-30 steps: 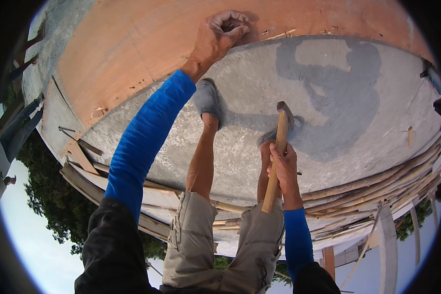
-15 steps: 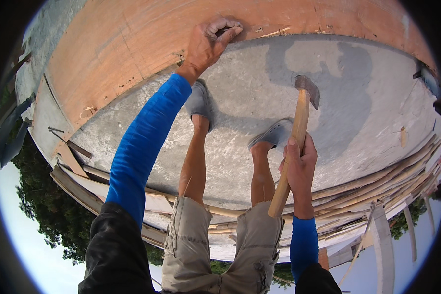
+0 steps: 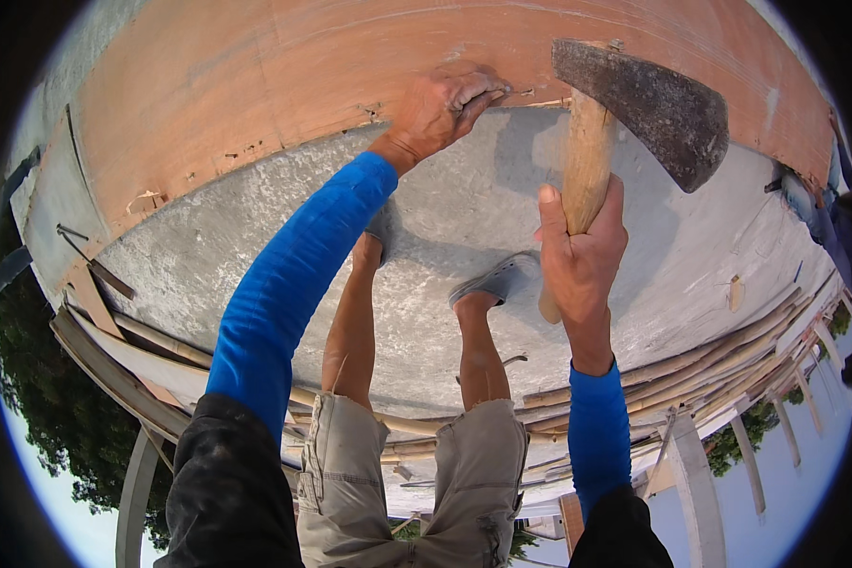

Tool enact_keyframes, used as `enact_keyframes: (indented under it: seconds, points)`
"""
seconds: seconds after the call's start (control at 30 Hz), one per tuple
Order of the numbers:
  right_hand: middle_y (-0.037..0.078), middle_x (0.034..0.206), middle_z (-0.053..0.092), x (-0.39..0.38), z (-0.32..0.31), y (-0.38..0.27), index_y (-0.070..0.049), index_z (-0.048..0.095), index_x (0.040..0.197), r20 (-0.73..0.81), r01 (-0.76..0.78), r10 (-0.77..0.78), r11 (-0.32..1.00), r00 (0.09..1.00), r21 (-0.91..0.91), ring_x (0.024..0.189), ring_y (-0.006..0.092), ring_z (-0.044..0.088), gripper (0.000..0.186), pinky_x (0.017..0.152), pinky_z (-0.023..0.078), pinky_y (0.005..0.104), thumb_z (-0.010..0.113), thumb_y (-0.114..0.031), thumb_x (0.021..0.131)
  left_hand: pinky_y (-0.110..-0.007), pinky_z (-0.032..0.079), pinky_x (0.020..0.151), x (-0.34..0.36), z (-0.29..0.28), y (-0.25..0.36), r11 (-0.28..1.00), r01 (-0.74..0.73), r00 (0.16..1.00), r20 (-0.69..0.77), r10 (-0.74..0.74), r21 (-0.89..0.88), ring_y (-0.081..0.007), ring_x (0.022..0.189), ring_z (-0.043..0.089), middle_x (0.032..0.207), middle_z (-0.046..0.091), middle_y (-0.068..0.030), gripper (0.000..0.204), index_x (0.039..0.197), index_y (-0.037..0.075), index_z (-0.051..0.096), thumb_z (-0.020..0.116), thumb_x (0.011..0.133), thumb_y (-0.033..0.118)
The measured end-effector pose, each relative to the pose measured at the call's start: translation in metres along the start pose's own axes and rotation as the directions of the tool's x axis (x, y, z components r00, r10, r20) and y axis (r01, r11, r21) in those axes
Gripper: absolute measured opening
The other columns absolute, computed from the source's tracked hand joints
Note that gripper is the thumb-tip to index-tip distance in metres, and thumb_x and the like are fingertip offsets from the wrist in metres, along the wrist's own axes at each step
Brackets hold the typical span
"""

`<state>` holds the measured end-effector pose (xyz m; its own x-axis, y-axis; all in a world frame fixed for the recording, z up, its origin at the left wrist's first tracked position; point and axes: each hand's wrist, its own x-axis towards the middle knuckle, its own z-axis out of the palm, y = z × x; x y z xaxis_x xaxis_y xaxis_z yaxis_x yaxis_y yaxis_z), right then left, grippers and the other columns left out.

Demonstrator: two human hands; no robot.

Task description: The person uses a hammer to drive nails into a wooden plank laid on a concrete surface. They repeatedly pick up nails, position them on the wood, and strike them with the hammer. Another person is visible nearby assisting with the plank.

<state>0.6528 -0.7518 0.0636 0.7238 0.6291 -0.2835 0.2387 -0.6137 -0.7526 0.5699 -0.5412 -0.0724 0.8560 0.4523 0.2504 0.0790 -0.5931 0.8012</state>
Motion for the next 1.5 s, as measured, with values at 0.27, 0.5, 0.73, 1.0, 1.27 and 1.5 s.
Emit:
enact_keyframes:
  seconds: [0.27,0.5,0.73,1.0,1.27,1.5]
  points:
    - [0.016,0.078,0.07,0.008,0.006,0.004,0.0,0.055,0.117,0.078,0.064,-0.047,0.97,0.996,-0.233,0.072,0.0291,0.075,0.032,0.063,0.057,0.04,0.072,-0.021,0.101,-0.043,0.06,0.083,-0.003,0.0,-0.001,1.0,-0.013,1.0,-0.011,0.013,0.01,-0.0363,0.094,0.073,0.108,0.076,-0.0133,0.021,0.114,0.009,0.075,0.078,0.094,0.014]
    - [0.02,0.078,0.069,0.006,0.008,0.01,0.0,0.056,0.126,0.028,0.076,-0.072,0.985,0.997,-0.152,0.069,0.0339,0.075,0.035,0.063,0.056,0.0414,0.072,-0.013,0.098,-0.041,0.06,0.084,-0.001,0.002,-0.002,0.999,-0.028,0.999,-0.038,0.029,0.03,-0.0343,0.096,0.072,0.107,0.076,-0.0107,0.018,0.11,0.008,0.075,0.078,0.092,0.012]
    - [0.02,0.078,0.068,0.002,-0.001,0.01,0.0,0.057,0.117,0.033,0.102,-0.098,0.981,0.995,-0.166,0.068,0.0357,0.073,0.028,0.064,0.056,0.0417,0.073,-0.012,0.098,-0.041,0.059,0.083,-0.003,0.005,-0.005,0.997,-0.062,0.997,-0.05,0.065,0.048,-0.0344,0.094,0.071,0.105,0.075,-0.0105,0.018,0.106,0.007,0.074,0.08,0.089,0.01]
    - [0.016,0.077,0.069,0.015,0.008,0.019,0.001,0.057,0.115,0.136,0.073,-0.038,0.962,0.99,-0.262,0.065,0.03,0.071,0.029,0.063,0.055,0.0399,0.074,-0.014,0.097,-0.041,0.058,0.083,0.003,-0.004,-0.004,0.999,-0.046,0.995,-0.084,0.044,-0.023,-0.0354,0.089,0.07,0.099,0.072,-0.0126,0.018,0.115,0.005,0.07,0.064,0.1,0.013]
    - [0.013,0.076,0.068,0.011,0.001,0.013,0.002,0.058,0.117,-0.204,0.348,-0.33,0.935,0.922,0.062,0.061,0.0193,0.069,0.027,0.055,0.056,0.0355,0.071,-0.012,0.099,-0.03,0.046,0.071,0.008,-0.01,0.006,0.836,0.316,0.891,-0.161,-0.424,-0.449,-0.013,0.073,0.05,0.076,0.054,-0.0023,0.028,0.115,0.005,0.058,0.04,0.117,0.026]
    - [0.011,0.068,0.066,0.006,-0.004,0.003,0.004,0.056,0.109,0.08,-0.01,0.013,0.999,0.997,-0.039,0.055,0.0208,0.067,0.024,0.05,0.051,0.036,0.072,-0.008,0.096,-0.035,0.049,0.064,0.01,-0.009,0.007,0.843,0.253,0.881,-0.246,-0.403,-0.474,-0.0177,0.066,0.058,0.07,0.056,-0.0058,0.018,0.11,0.005,0.058,0.046,0.113,0.019]
